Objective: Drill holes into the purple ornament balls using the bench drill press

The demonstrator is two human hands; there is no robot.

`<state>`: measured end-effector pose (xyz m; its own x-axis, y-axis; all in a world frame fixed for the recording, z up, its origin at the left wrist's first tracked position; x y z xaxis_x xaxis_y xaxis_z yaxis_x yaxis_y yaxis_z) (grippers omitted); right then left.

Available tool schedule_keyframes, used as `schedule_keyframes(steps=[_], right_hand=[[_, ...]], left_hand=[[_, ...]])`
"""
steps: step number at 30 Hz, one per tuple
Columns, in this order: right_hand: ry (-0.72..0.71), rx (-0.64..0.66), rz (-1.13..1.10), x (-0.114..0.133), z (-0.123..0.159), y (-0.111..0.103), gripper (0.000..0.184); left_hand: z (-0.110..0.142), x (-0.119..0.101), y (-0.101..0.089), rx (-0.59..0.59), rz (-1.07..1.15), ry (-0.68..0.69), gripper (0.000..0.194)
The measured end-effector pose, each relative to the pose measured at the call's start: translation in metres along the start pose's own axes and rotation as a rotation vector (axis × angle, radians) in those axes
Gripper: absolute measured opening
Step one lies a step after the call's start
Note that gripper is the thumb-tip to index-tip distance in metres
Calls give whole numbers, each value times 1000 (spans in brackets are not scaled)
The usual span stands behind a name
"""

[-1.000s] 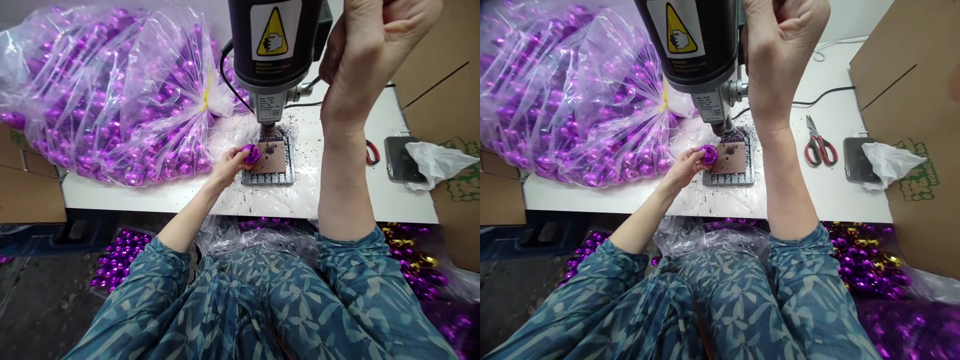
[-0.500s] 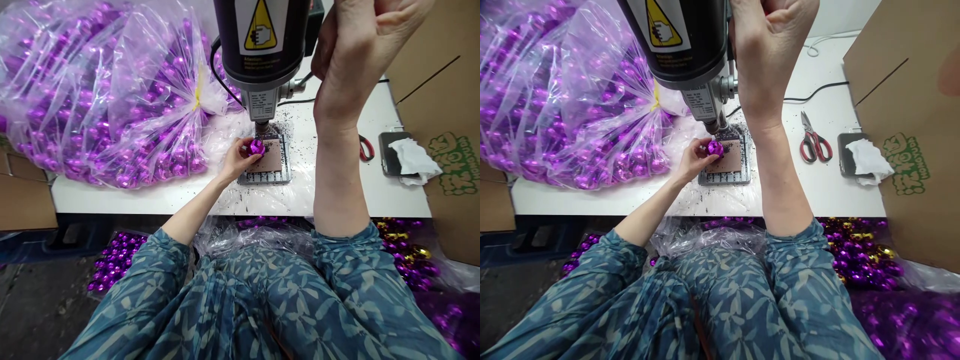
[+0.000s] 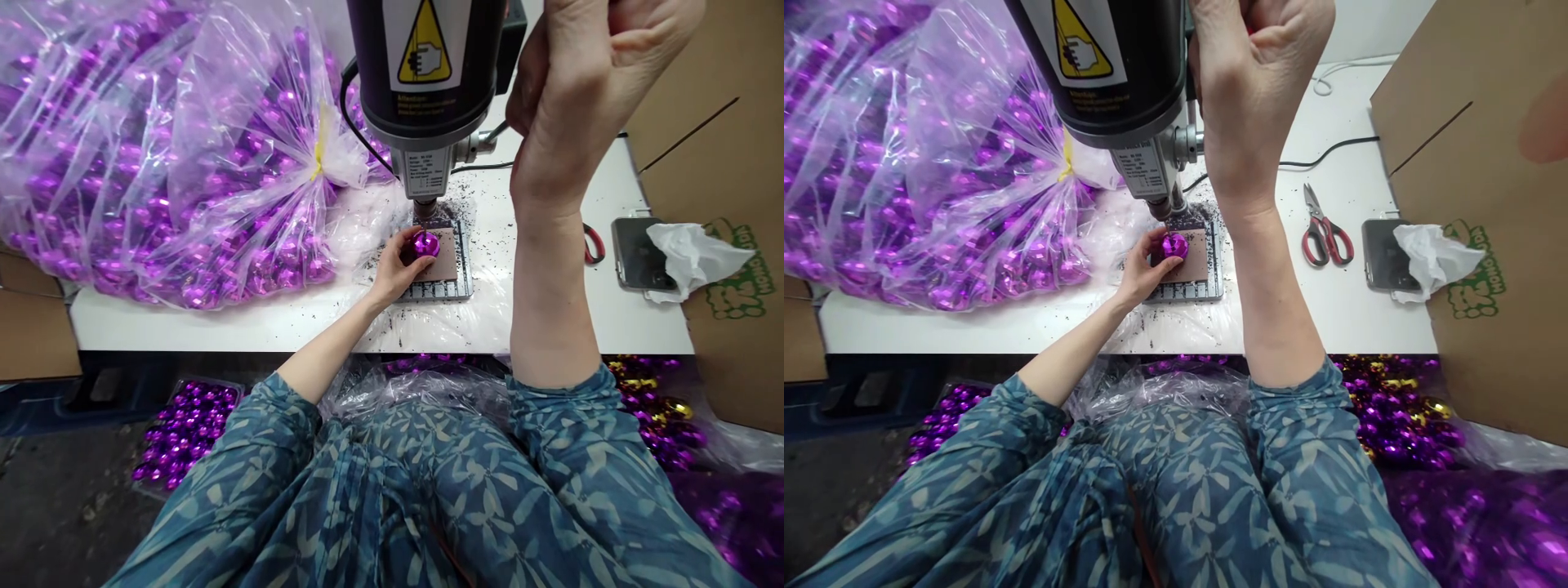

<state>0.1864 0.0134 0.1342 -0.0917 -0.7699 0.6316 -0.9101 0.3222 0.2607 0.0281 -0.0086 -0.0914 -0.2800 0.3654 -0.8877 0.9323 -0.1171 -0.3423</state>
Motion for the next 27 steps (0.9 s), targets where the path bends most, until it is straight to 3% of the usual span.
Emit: schedule_keyframes(steps=[7,10,18,27], right_hand=[[-92,4,-81,-1,5,-3,47],[-122,-17,-99,5,17,-5,28],[-171,-95,-77,12,51,-13,25],[-277,-88,-71,-14,65,-25,28]], left_hand=[[6,7,9,-38,19,9,60],[7,6,9,-44,28,20,61],[7,3,9,-62,49,27,56],[8,3,9,-60,48,49,54]])
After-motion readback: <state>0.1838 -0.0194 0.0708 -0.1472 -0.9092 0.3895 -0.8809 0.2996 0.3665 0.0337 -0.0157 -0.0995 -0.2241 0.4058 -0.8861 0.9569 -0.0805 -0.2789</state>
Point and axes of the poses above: each hand's wrist, its own z-axis away from the middle knuckle, its own y-axis out of the palm, x = y × z, the point moved 1 cm from there along -z, towards the middle knuckle
